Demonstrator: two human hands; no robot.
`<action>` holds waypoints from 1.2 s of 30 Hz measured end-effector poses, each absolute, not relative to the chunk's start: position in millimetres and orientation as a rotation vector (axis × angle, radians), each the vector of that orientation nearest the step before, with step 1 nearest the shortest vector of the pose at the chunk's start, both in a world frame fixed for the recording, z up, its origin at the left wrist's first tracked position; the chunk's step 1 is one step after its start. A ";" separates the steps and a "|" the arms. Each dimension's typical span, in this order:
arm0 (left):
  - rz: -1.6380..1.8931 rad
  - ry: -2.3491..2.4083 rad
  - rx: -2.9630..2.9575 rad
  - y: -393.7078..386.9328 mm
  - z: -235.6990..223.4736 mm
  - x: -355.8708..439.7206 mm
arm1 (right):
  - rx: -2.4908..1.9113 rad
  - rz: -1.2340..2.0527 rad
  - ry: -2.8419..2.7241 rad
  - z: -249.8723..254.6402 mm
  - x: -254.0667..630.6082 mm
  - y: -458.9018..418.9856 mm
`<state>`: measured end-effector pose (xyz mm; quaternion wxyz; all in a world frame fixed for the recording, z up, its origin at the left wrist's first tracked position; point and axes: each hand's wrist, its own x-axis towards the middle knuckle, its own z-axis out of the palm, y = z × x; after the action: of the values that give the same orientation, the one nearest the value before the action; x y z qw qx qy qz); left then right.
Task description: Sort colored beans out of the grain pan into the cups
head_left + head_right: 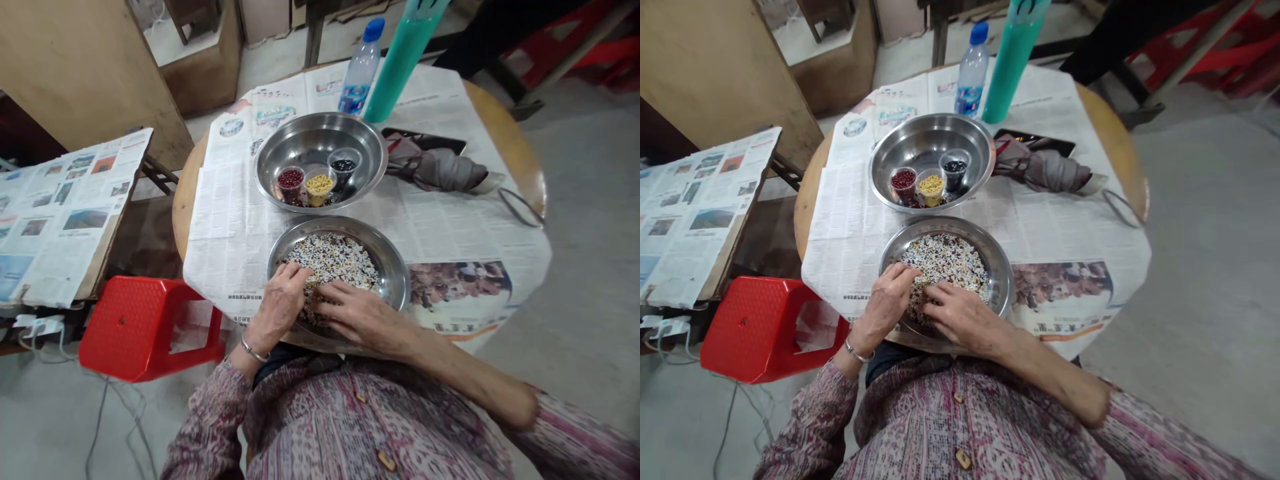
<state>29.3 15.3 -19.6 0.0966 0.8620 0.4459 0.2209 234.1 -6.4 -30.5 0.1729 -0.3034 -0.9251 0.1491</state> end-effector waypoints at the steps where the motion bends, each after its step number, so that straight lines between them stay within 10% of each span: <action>1: 0.717 1.298 2.559 13.8 -20.8 25.0 | -0.819 0.428 -2.654 -31.8 228.7 -5.0; 13: 1.210 1.133 2.413 12.2 -48.3 9.2 | -1.356 0.159 -2.307 -54.0 271.4 40.4; 27: 1.266 1.286 2.325 8.7 -49.4 10.2 | -0.960 0.700 -2.350 -49.9 207.2 -6.0; 36: 1.239 1.325 2.309 9.8 -52.2 10.9 | -1.356 0.338 -2.206 -42.2 238.8 31.4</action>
<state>10.9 9.8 -52.2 0.1025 0.7822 0.4490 0.4197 238.8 31.4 -42.2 0.2618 -0.5012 -0.8153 0.1249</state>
